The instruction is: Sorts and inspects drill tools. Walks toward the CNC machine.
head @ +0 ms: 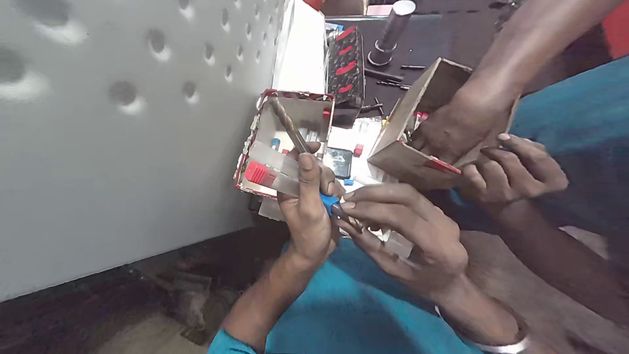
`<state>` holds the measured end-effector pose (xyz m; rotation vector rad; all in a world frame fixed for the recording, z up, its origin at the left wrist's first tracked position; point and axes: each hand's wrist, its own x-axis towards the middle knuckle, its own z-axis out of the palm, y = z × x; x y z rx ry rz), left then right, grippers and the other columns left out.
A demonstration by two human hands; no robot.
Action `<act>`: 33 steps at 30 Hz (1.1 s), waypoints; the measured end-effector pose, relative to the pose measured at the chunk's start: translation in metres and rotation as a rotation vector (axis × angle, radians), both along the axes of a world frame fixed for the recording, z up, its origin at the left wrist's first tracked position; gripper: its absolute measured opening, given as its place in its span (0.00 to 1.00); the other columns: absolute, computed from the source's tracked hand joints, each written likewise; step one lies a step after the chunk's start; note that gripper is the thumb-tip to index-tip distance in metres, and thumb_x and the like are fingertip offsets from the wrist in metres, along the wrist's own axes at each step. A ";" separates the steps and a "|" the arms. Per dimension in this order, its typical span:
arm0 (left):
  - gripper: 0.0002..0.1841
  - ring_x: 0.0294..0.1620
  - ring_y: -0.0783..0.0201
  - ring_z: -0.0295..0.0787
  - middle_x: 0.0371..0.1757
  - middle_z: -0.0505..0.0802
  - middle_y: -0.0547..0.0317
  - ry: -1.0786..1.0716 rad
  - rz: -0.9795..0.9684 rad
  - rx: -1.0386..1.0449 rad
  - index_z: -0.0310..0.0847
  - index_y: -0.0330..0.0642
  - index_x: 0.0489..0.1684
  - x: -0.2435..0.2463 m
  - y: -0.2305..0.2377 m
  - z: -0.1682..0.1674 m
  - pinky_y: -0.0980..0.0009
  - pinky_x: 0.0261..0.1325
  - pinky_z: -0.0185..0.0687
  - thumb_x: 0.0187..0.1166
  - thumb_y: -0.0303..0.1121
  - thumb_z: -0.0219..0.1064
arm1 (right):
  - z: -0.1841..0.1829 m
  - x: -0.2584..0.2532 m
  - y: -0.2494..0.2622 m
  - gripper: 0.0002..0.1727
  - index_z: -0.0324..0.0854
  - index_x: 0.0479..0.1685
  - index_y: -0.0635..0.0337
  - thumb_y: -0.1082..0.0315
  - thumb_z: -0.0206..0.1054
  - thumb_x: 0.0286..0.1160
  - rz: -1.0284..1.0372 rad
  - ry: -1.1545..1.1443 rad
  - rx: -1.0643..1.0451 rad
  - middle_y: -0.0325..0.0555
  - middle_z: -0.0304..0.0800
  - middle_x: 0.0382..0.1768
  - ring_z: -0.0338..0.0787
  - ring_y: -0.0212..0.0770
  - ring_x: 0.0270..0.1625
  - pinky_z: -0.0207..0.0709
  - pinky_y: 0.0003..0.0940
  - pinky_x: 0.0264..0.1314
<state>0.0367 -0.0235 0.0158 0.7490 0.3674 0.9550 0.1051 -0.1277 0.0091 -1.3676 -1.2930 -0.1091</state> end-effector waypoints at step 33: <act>0.14 0.16 0.74 0.72 0.21 0.75 0.69 0.085 0.278 0.270 0.74 0.45 0.61 0.002 0.016 -0.007 0.80 0.20 0.75 0.92 0.44 0.53 | 0.006 0.005 -0.023 0.14 0.82 0.36 0.52 0.54 0.78 0.73 -0.277 0.080 0.021 0.32 0.83 0.32 0.83 0.21 0.39 0.78 0.16 0.46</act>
